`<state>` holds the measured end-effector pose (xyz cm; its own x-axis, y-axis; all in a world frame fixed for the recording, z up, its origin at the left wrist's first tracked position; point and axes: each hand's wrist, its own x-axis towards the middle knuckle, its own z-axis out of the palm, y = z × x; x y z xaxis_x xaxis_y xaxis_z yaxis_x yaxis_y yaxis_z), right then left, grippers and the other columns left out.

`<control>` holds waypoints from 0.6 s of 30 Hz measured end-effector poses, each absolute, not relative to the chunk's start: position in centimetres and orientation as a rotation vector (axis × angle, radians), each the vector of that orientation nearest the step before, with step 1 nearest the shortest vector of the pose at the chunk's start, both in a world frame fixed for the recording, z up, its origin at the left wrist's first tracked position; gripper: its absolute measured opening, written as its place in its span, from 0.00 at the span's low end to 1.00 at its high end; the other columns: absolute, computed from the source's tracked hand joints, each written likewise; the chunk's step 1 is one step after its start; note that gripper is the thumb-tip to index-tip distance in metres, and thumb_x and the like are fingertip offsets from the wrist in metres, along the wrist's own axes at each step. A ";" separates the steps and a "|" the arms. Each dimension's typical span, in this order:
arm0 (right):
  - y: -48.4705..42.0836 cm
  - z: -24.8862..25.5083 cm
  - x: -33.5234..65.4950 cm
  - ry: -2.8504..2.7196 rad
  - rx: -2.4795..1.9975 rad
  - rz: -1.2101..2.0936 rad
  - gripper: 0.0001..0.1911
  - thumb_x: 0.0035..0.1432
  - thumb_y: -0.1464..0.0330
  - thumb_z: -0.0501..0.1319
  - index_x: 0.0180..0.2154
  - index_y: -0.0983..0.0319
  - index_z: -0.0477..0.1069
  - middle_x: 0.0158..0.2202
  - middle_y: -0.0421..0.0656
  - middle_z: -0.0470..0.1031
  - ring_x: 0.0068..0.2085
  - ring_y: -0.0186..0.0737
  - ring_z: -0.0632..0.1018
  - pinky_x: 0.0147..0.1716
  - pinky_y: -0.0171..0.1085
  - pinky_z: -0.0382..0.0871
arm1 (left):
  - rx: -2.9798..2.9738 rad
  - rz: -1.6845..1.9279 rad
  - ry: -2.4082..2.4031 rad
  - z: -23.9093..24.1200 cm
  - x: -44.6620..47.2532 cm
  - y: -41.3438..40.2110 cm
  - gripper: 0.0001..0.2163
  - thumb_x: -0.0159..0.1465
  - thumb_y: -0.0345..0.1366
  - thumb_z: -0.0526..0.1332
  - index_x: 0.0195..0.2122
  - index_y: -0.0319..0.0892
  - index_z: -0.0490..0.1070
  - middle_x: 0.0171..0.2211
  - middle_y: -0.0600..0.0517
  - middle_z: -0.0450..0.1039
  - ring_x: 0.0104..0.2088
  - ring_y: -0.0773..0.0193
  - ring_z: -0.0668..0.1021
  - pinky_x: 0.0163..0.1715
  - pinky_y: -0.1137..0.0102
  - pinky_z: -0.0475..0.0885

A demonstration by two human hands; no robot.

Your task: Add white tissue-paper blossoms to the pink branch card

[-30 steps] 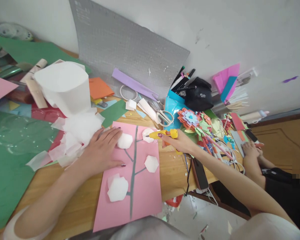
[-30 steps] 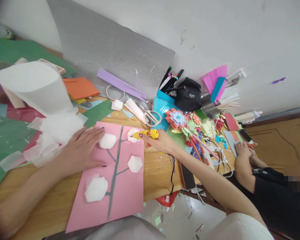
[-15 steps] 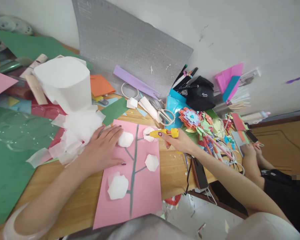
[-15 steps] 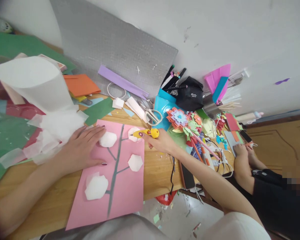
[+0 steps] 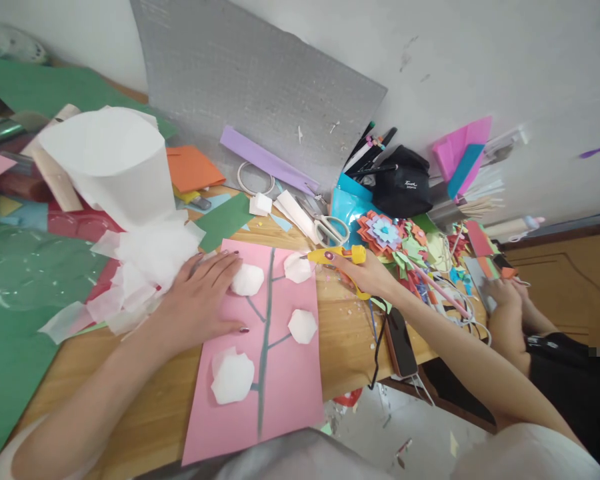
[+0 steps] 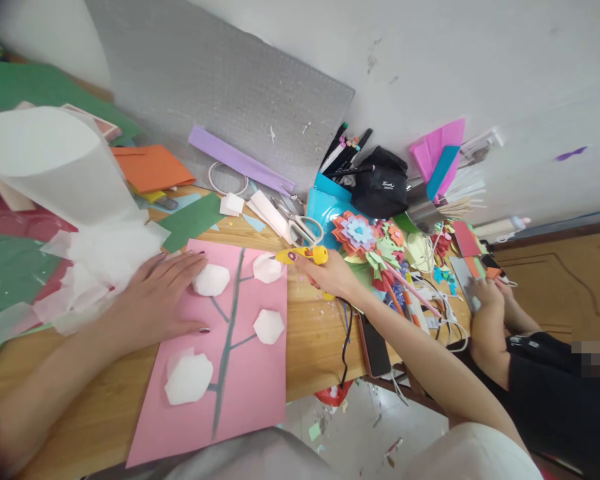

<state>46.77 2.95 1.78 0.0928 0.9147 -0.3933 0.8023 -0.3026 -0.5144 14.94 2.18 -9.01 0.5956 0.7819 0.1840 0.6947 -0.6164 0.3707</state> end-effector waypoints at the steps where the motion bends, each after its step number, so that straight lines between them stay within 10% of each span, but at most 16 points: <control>1: 3.0 1.7 47.0 -1.756 -2.203 0.962 0.31 0.57 0.43 0.57 0.16 0.60 0.61 0.12 0.36 0.62 0.17 0.31 0.66 0.20 0.33 0.61 | 2.571 0.477 1.212 -9.0 14.9 2.2 0.42 0.55 0.55 0.66 0.65 0.36 0.57 0.66 0.38 0.62 0.65 0.45 0.66 0.67 0.53 0.48; 18: 1.2 2.2 44.5 -1.689 -2.085 1.191 0.28 0.57 0.46 0.58 0.21 0.62 0.72 0.20 0.41 0.72 0.21 0.32 0.69 0.18 0.32 0.60 | 2.605 0.515 1.186 -9.2 14.9 2.2 0.42 0.56 0.55 0.66 0.65 0.35 0.56 0.65 0.37 0.62 0.64 0.44 0.66 0.66 0.51 0.49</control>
<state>44.55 1.23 2.21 0.0194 0.8913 -0.4529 0.7257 -0.3241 -0.6069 14.91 2.19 -9.16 0.6098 0.7618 0.2184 0.6800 -0.6445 0.3496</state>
